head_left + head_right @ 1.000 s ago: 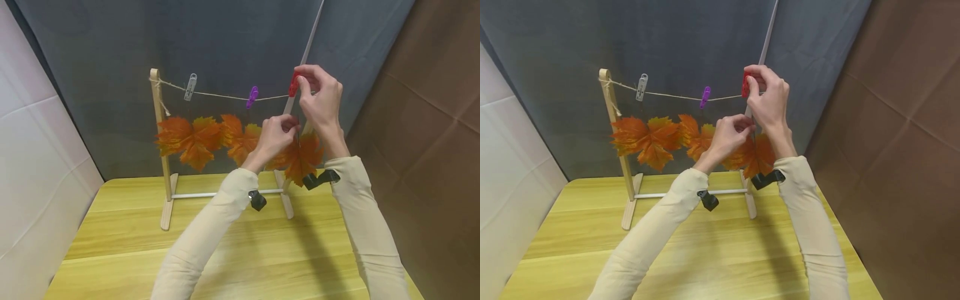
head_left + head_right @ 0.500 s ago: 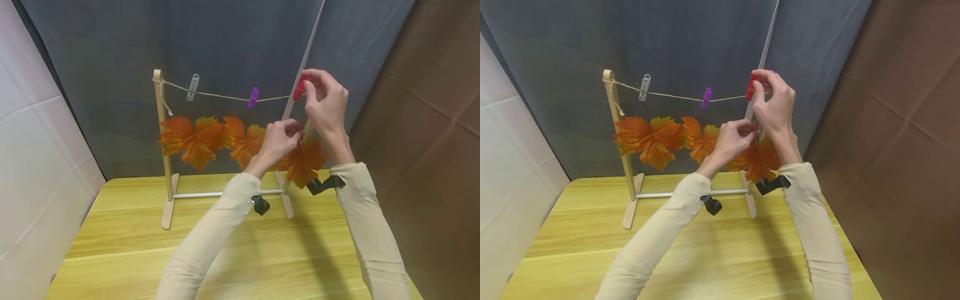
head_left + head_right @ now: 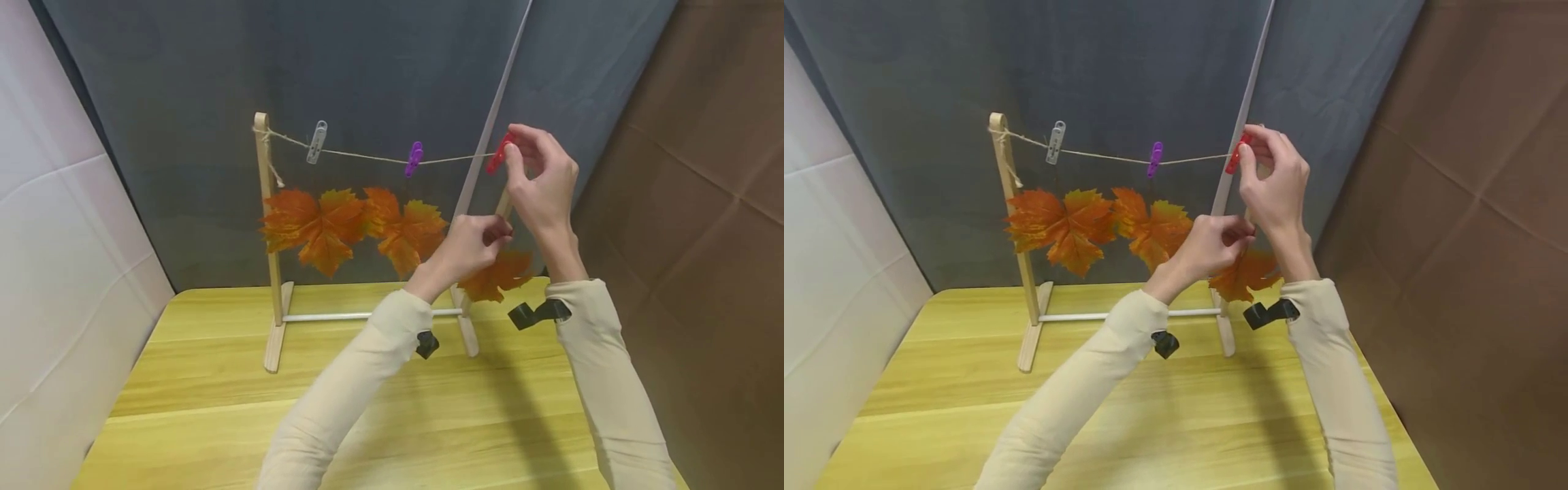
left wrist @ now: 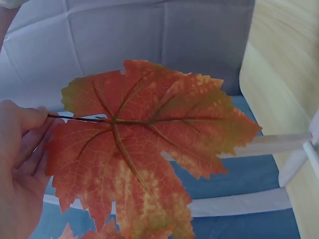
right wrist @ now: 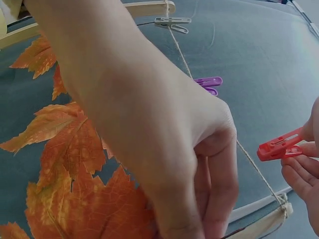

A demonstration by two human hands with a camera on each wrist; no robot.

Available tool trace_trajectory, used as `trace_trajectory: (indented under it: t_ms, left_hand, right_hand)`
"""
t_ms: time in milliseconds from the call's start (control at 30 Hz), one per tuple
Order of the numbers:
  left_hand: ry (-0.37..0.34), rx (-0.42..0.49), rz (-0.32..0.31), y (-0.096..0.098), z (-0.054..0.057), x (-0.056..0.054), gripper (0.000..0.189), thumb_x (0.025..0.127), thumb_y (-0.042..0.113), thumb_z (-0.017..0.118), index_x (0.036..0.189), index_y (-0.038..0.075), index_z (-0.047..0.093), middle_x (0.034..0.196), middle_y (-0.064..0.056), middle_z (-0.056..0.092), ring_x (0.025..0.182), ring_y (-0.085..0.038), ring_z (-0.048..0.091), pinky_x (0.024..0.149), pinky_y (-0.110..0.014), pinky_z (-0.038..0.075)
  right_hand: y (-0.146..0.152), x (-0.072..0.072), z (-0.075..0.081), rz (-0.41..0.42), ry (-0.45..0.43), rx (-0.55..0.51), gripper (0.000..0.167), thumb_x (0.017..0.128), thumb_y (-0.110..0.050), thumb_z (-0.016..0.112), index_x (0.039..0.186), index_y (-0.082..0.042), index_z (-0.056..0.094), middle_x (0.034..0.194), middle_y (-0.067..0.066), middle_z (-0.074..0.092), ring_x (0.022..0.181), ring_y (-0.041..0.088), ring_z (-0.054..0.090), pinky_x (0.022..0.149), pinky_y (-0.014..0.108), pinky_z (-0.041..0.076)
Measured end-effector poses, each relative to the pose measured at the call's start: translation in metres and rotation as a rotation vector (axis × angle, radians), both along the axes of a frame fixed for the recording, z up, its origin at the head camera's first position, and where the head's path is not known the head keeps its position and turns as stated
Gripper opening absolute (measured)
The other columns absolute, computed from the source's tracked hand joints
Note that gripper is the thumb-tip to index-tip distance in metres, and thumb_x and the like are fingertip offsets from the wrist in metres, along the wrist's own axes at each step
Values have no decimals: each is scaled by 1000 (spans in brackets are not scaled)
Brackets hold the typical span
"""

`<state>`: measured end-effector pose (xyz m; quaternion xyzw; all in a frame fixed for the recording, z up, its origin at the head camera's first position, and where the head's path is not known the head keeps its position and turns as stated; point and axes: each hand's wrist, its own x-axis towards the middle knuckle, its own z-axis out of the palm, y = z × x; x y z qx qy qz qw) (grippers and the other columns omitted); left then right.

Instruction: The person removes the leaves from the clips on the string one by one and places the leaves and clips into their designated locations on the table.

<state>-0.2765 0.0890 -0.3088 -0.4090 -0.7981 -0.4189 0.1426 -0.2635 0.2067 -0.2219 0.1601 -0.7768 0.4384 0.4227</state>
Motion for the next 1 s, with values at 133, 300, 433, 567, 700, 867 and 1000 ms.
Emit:
trace_trajectory:
  t_ms: [133,300,433,567,700,867,1000]
  left_hand:
    - [30,-56,-11,3,-8,2,13,95,9,68,106,6,76,100,-5,78,89,-13,73,82,-14,54]
    - [19,-83,-25,6,-20,3,14,96,9,68,107,5,76,102,-6,78,91,-14,74,83,-16,55]
    - [2,-111,-26,7,-30,5,15,97,9,67,108,6,76,103,-6,78,90,-14,73,81,-16,55]
    - [-32,-132,-19,5,-38,7,17,98,11,66,111,8,76,104,-4,78,89,-12,72,80,-15,55]
    - [-102,-106,-2,-1,-44,9,17,98,13,67,112,8,76,105,-4,78,89,-11,72,79,-15,55]
    - [-196,-31,8,-9,-54,11,15,97,15,69,108,6,76,101,-4,78,84,-10,71,75,-14,54]
    - [-238,13,32,-17,-63,13,12,96,16,70,103,8,76,95,-3,78,78,-8,69,72,-15,54]
  right_hand:
    - [5,3,-6,4,3,0,27,98,-13,65,122,-2,71,114,15,72,98,6,70,97,22,54]
    - [9,5,-12,1,-3,-8,27,97,-12,65,121,-2,72,111,16,72,93,-2,67,94,19,54]
    - [16,5,-18,-12,-17,-11,25,97,-12,65,119,-2,72,112,17,72,93,-5,65,93,18,54]
    - [22,7,-25,-26,-34,-12,25,97,-12,65,119,-2,72,112,16,72,92,-6,64,93,16,54]
    - [26,9,-31,-25,-54,-10,26,96,-14,66,119,-2,72,111,15,72,90,-6,63,91,14,53]
    - [30,14,-39,-22,-85,-10,26,96,-16,67,118,-3,72,110,14,72,89,-7,64,89,12,53]
    - [33,17,-48,-6,-111,-5,26,96,-16,67,117,-3,73,109,13,72,90,-4,67,90,13,54]
